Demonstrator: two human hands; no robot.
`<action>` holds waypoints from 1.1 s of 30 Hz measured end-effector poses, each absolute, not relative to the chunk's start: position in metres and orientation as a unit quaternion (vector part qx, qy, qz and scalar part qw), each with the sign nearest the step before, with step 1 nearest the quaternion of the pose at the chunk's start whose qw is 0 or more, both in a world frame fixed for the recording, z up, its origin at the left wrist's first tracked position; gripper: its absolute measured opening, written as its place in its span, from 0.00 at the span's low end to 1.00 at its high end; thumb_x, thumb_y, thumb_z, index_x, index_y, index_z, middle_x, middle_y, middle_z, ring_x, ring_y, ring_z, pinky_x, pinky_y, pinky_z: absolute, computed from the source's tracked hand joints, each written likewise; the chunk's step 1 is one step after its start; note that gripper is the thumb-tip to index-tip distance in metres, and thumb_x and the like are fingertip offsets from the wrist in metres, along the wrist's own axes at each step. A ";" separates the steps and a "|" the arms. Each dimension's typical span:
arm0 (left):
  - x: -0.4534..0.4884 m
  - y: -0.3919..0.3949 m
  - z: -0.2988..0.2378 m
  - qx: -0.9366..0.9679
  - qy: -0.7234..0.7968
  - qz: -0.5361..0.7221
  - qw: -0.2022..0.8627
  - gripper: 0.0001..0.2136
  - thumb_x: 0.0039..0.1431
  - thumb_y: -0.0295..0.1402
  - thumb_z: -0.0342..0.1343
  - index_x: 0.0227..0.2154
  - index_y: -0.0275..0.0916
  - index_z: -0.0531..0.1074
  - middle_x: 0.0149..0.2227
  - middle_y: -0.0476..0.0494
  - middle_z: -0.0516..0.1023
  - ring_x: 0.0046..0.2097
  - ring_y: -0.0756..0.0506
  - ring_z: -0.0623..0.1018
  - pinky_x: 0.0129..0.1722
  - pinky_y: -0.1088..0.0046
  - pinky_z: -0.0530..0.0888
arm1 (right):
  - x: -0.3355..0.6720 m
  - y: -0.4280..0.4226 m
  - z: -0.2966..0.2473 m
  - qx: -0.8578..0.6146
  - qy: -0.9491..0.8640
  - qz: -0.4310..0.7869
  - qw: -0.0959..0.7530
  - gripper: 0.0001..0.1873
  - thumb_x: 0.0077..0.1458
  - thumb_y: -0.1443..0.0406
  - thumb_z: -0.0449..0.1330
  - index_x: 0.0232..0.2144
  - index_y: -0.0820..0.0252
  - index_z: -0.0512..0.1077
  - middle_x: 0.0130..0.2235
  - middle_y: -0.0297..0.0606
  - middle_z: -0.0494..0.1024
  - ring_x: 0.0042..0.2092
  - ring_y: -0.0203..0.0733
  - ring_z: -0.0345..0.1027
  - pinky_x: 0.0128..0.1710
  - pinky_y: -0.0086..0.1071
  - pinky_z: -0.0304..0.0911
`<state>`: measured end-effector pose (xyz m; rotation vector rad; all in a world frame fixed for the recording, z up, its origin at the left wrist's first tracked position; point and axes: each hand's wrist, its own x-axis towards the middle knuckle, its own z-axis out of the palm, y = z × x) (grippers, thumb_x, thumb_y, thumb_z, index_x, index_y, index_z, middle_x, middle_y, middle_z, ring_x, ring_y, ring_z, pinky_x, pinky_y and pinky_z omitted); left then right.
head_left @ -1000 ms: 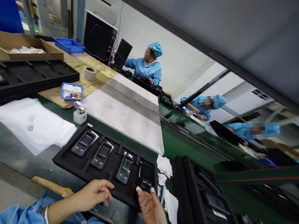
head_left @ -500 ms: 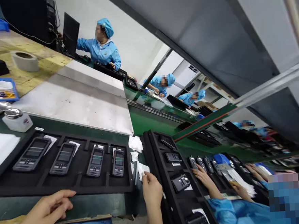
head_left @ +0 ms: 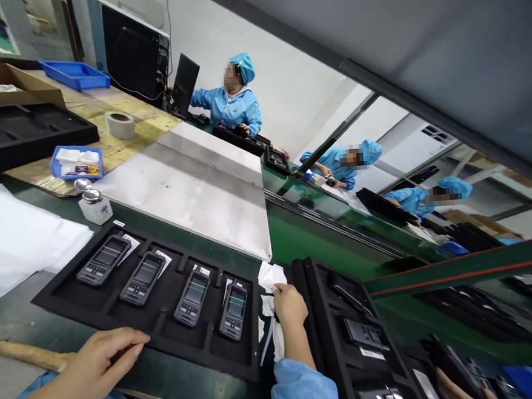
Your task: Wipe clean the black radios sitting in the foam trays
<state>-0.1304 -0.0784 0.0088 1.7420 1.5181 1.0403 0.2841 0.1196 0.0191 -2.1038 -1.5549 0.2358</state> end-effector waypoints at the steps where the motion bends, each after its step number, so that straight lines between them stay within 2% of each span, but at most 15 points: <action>1: -0.127 -0.078 0.010 0.674 0.558 0.403 0.268 0.11 0.63 0.39 0.52 0.39 0.46 0.79 0.32 0.50 0.80 0.31 0.48 0.79 0.30 0.77 0.75 | 0.288 0.117 0.021 -0.773 -0.571 0.086 0.262 0.09 0.51 0.66 0.60 0.31 0.63 0.81 0.34 0.45 0.77 0.29 0.38 0.66 0.31 0.35 0.54; 4: -0.111 -0.072 0.022 0.751 0.497 0.397 0.175 0.14 0.68 0.35 0.44 0.43 0.43 0.76 0.32 0.48 0.78 0.31 0.50 0.77 0.31 0.78 0.74 | 0.292 0.100 0.030 -0.752 -0.579 0.098 0.301 0.13 0.53 0.62 0.60 0.35 0.63 0.81 0.35 0.47 0.78 0.31 0.42 0.68 0.34 0.36 0.60; 7: -0.077 -0.054 0.040 0.851 0.403 0.294 0.165 0.14 0.67 0.30 0.44 0.49 0.41 0.72 0.39 0.46 0.78 0.39 0.49 0.77 0.42 0.74 0.75 | 0.272 0.068 0.036 -0.689 -0.626 0.144 0.335 0.18 0.56 0.55 0.58 0.39 0.60 0.80 0.38 0.44 0.78 0.35 0.43 0.70 0.37 0.35 0.65; 10: -0.032 -0.033 0.043 0.918 0.310 0.223 0.106 0.19 0.66 0.37 0.51 0.57 0.35 0.67 0.55 0.40 0.73 0.54 0.43 0.72 0.59 0.64 0.68 | 0.238 0.033 0.032 -0.593 -0.718 0.181 0.316 0.15 0.60 0.57 0.56 0.39 0.54 0.80 0.39 0.39 0.78 0.41 0.43 0.70 0.43 0.36 0.66; 12: -0.007 -0.023 0.035 0.937 0.279 0.204 0.050 0.25 0.64 0.42 0.54 0.58 0.30 0.65 0.58 0.35 0.70 0.59 0.39 0.69 0.63 0.60 0.62 | 0.220 0.014 0.026 -0.536 -0.780 0.162 0.280 0.14 0.62 0.63 0.54 0.42 0.51 0.79 0.39 0.38 0.77 0.41 0.41 0.68 0.42 0.36 0.65; 14: 0.008 -0.019 0.024 0.943 0.273 0.191 0.013 0.28 0.64 0.43 0.54 0.59 0.26 0.64 0.59 0.32 0.70 0.60 0.37 0.68 0.64 0.59 0.60 | 0.212 0.004 0.020 -0.500 -0.820 0.120 0.251 0.16 0.63 0.67 0.52 0.45 0.51 0.78 0.39 0.38 0.76 0.40 0.40 0.66 0.39 0.34 0.64; 16: 0.014 -0.019 0.018 0.944 0.274 0.181 -0.004 0.26 0.66 0.41 0.51 0.59 0.25 0.64 0.59 0.32 0.70 0.61 0.38 0.67 0.64 0.60 0.59 | 0.211 0.008 0.017 -0.484 -0.838 0.082 0.239 0.16 0.63 0.69 0.52 0.46 0.52 0.77 0.38 0.38 0.75 0.39 0.40 0.65 0.38 0.34 0.63; 19: 0.010 -0.019 0.018 0.948 0.268 0.170 -0.015 0.22 0.67 0.34 0.46 0.59 0.26 0.65 0.60 0.33 0.69 0.61 0.39 0.67 0.63 0.62 0.60 | 0.212 0.036 0.017 -0.477 -0.846 0.030 0.235 0.15 0.64 0.70 0.52 0.44 0.54 0.78 0.37 0.37 0.75 0.38 0.40 0.63 0.39 0.35 0.61; 22: 0.006 -0.018 0.023 0.953 0.263 0.151 -0.015 0.22 0.66 0.33 0.46 0.59 0.26 0.65 0.61 0.31 0.66 0.62 0.39 0.67 0.61 0.62 0.62 | 0.210 0.063 0.020 -0.483 -0.838 -0.005 0.253 0.14 0.63 0.70 0.53 0.41 0.56 0.78 0.36 0.38 0.74 0.37 0.40 0.63 0.38 0.35 0.60; 25: 0.006 -0.015 0.025 0.955 0.266 0.130 -0.005 0.26 0.64 0.39 0.49 0.60 0.26 0.64 0.63 0.31 0.64 0.62 0.38 0.66 0.62 0.62 0.62 | 0.209 0.058 0.025 -0.456 -0.855 -0.001 0.247 0.13 0.63 0.71 0.52 0.42 0.58 0.77 0.35 0.38 0.74 0.37 0.40 0.62 0.38 0.35 0.58; 29: 0.007 -0.014 0.026 0.966 0.241 0.092 0.006 0.41 0.54 0.55 0.57 0.60 0.24 0.62 0.63 0.28 0.63 0.64 0.33 0.62 0.65 0.57 0.59 | 0.212 0.038 0.029 -0.442 -0.867 0.021 0.227 0.15 0.64 0.72 0.51 0.45 0.56 0.76 0.36 0.37 0.74 0.38 0.39 0.62 0.40 0.36 0.56; 30: 0.007 -0.014 0.026 0.968 0.236 0.085 0.002 0.42 0.53 0.56 0.58 0.61 0.24 0.62 0.63 0.28 0.62 0.64 0.33 0.61 0.65 0.56 0.58 | 0.213 0.040 0.029 -0.453 -0.862 0.014 0.229 0.15 0.64 0.72 0.51 0.44 0.56 0.76 0.36 0.37 0.74 0.38 0.40 0.62 0.40 0.37 0.55; 33: 0.007 -0.013 0.026 0.966 0.242 0.088 -0.012 0.37 0.58 0.50 0.56 0.62 0.25 0.61 0.64 0.30 0.61 0.64 0.34 0.62 0.64 0.58 0.60 | 0.214 0.053 0.031 -0.482 -0.842 -0.017 0.241 0.15 0.64 0.72 0.51 0.41 0.54 0.77 0.36 0.37 0.75 0.38 0.41 0.62 0.42 0.40 0.52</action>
